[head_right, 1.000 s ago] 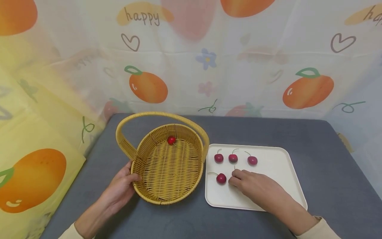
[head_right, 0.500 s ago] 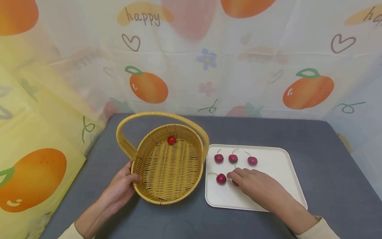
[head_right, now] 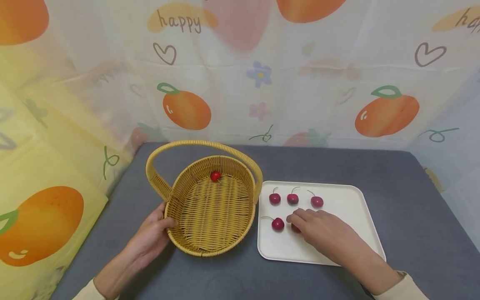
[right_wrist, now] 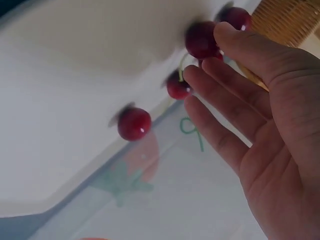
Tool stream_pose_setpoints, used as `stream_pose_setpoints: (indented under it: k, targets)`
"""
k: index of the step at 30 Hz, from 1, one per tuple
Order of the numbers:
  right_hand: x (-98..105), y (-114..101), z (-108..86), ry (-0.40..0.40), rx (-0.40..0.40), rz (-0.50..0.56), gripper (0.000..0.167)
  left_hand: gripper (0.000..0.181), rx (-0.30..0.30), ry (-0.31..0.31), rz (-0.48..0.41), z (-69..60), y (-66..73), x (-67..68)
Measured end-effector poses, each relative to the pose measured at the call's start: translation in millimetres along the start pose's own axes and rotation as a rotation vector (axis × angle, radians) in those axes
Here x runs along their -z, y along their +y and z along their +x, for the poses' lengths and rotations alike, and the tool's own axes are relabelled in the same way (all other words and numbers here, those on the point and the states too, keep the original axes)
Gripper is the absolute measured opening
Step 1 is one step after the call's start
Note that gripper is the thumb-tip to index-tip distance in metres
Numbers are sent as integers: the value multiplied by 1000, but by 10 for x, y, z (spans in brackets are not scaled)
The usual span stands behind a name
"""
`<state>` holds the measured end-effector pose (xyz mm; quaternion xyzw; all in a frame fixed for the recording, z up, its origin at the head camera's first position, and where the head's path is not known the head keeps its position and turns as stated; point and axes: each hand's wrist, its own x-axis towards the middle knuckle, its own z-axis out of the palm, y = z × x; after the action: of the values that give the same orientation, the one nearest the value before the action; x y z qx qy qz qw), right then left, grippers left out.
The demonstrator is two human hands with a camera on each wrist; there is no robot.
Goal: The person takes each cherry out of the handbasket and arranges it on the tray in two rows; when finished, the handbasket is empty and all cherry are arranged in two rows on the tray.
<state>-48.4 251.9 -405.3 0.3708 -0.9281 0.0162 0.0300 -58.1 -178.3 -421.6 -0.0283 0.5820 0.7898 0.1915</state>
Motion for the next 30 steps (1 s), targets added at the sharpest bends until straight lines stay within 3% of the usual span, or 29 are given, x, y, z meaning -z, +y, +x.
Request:
stream_pose_setpoints:
  k: [7,18,24,30]
  targets:
    - [165,-68,35,94,31,8,38,94,5,4,1,-3,4,5]
    - [552,-456,263,175,113,129,29,93,-11,9,-11,-19,-9,5]
    - [766,-750,573,189,131,191,23,93,-14,0,-7,-17,-9,13]
    - [971,-1038,1019,320,151,211,21,92,-18,10,-12,-11,-34,24]
